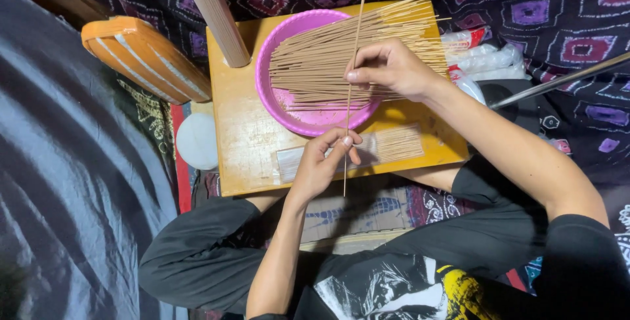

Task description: The person picks up thin wooden sticks from a pink bowl and slides them into a long, clear plastic sleeve by hand, repeating this action to fill multiple sleeves.

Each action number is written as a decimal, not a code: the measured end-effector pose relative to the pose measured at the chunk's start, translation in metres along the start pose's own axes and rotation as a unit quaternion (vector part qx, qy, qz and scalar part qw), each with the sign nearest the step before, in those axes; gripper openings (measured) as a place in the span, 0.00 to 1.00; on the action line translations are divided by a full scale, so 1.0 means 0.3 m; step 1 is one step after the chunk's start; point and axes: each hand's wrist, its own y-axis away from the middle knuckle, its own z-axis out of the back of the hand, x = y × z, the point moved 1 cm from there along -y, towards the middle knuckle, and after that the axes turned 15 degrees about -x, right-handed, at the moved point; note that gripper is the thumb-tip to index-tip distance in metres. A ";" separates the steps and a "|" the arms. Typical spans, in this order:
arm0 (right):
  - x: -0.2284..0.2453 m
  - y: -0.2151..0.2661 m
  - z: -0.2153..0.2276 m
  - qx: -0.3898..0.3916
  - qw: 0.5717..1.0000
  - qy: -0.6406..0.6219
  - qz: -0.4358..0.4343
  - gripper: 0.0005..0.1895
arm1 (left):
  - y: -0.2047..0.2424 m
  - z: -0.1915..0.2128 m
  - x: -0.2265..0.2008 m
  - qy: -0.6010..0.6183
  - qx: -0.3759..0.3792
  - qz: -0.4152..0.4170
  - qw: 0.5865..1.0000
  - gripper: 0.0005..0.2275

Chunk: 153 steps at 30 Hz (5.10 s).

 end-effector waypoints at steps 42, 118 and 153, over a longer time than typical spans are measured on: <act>0.093 0.088 -0.041 0.036 0.997 0.064 -0.034 0.03 | 0.004 -0.027 -0.043 0.005 0.015 -0.018 1.000 0.09; -0.223 0.290 0.293 -0.315 0.923 -0.221 0.003 0.10 | -0.143 0.254 -0.218 -0.305 -0.027 -0.209 0.929 0.05; -0.243 0.243 -0.069 -0.217 0.945 -0.243 -0.031 0.09 | -0.136 0.140 -0.198 -0.305 0.003 -0.227 0.925 0.03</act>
